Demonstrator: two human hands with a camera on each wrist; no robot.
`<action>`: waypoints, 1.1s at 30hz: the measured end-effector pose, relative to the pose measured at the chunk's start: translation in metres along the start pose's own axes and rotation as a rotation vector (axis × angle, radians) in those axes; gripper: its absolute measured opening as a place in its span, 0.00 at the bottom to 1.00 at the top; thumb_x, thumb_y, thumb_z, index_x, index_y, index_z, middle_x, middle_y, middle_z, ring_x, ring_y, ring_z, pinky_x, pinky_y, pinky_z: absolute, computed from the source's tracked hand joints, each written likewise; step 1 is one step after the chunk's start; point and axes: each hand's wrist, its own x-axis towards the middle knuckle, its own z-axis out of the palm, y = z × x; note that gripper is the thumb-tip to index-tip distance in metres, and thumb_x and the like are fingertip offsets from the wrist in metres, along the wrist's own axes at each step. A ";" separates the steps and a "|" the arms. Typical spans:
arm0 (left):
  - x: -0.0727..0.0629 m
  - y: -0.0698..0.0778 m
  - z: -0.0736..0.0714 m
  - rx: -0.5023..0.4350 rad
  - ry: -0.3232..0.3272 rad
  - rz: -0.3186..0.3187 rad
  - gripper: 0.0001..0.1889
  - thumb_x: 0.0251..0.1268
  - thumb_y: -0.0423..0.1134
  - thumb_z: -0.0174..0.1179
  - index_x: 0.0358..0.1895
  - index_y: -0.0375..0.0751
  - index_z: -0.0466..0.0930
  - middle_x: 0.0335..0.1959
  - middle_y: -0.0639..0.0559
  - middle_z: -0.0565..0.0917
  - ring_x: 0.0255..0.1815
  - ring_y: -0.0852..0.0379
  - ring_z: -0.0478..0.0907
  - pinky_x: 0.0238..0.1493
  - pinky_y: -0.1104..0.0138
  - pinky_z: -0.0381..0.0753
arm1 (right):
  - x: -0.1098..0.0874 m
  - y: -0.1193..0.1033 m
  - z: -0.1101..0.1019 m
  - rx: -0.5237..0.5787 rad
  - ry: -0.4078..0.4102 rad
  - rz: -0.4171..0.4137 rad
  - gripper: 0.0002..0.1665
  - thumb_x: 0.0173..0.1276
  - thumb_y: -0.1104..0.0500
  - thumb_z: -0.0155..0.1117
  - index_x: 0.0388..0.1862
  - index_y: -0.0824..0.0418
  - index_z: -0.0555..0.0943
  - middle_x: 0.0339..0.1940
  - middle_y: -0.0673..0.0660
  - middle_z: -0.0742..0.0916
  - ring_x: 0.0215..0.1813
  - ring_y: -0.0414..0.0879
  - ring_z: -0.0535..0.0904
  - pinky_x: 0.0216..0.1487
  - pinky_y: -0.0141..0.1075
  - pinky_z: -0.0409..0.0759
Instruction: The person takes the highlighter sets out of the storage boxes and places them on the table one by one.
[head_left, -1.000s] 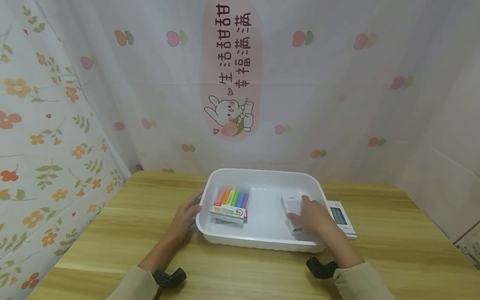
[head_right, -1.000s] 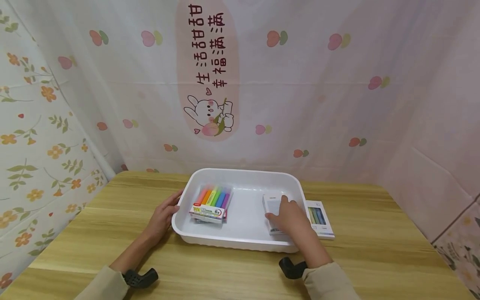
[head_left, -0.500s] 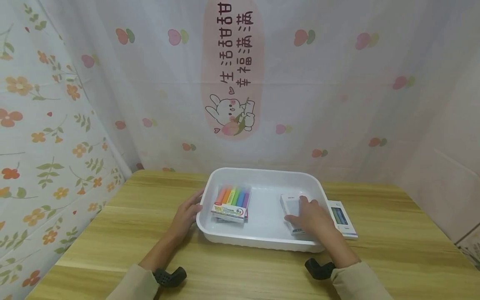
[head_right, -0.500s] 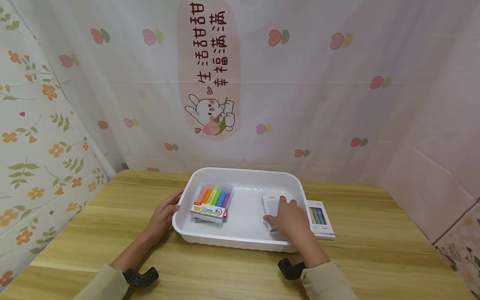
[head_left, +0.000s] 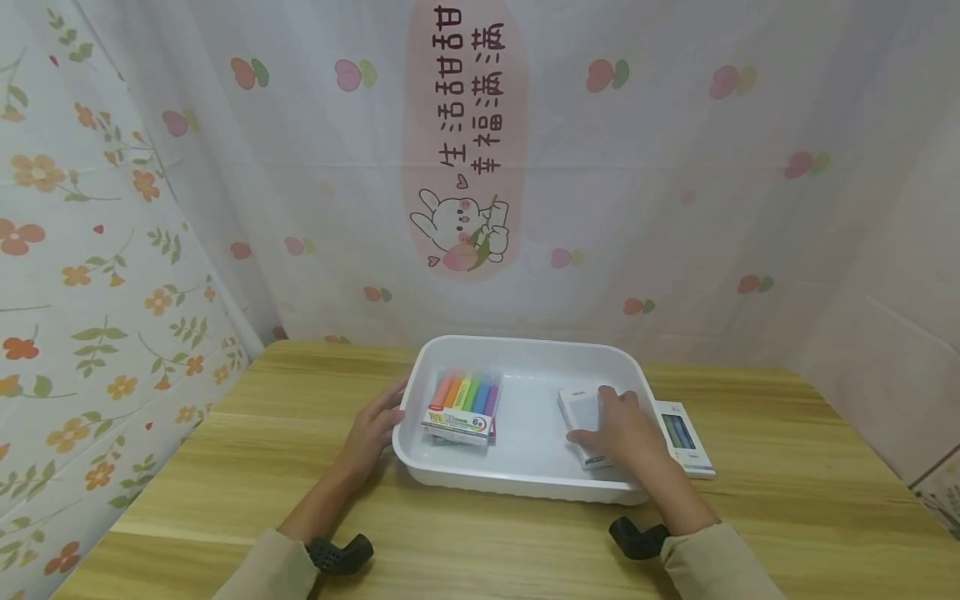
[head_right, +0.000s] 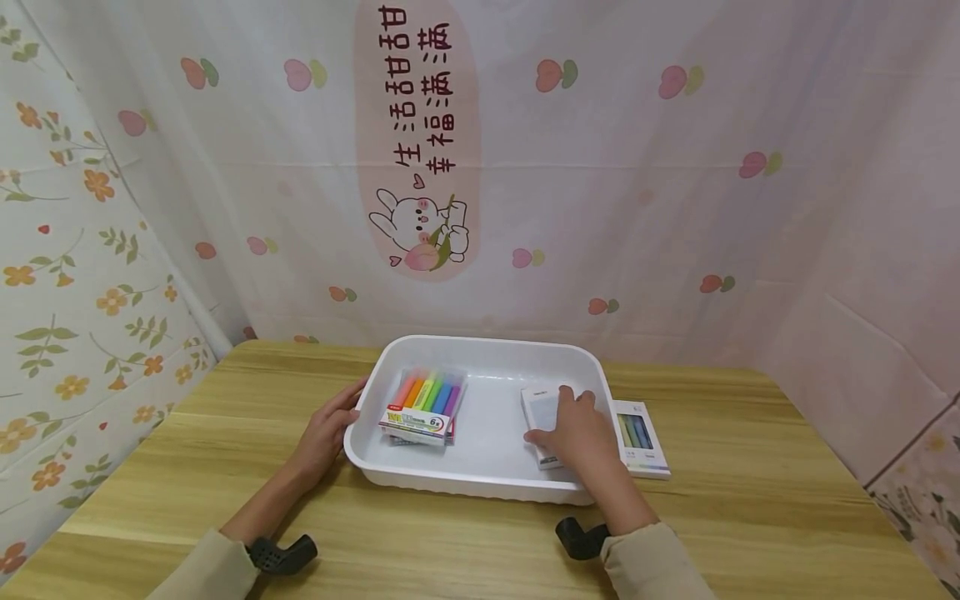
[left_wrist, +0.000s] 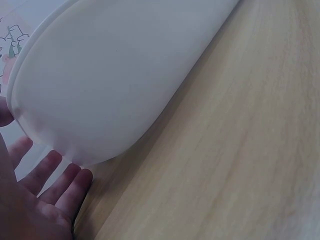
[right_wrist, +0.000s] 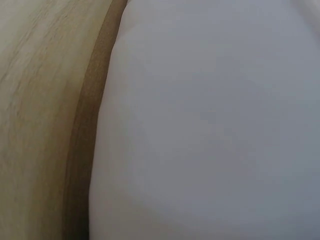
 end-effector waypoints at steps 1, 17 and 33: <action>0.000 0.000 0.000 -0.003 -0.002 0.001 0.29 0.77 0.42 0.43 0.79 0.49 0.60 0.78 0.36 0.64 0.75 0.33 0.67 0.67 0.46 0.77 | 0.000 0.000 0.001 0.004 0.007 0.000 0.54 0.56 0.41 0.77 0.70 0.72 0.65 0.56 0.77 0.77 0.43 0.59 0.77 0.47 0.54 0.82; 0.000 0.001 0.000 -0.009 0.002 0.003 0.29 0.76 0.41 0.43 0.79 0.48 0.60 0.78 0.35 0.64 0.75 0.33 0.67 0.67 0.47 0.78 | 0.001 0.001 0.002 0.033 0.030 0.011 0.68 0.49 0.40 0.81 0.78 0.70 0.56 0.62 0.79 0.73 0.55 0.69 0.78 0.56 0.62 0.80; 0.000 0.001 0.000 -0.010 0.001 0.002 0.29 0.76 0.40 0.42 0.79 0.48 0.59 0.78 0.36 0.64 0.75 0.33 0.68 0.66 0.48 0.79 | 0.004 0.002 0.002 0.094 -0.004 0.017 0.67 0.54 0.44 0.79 0.82 0.64 0.50 0.63 0.78 0.73 0.46 0.59 0.77 0.52 0.55 0.82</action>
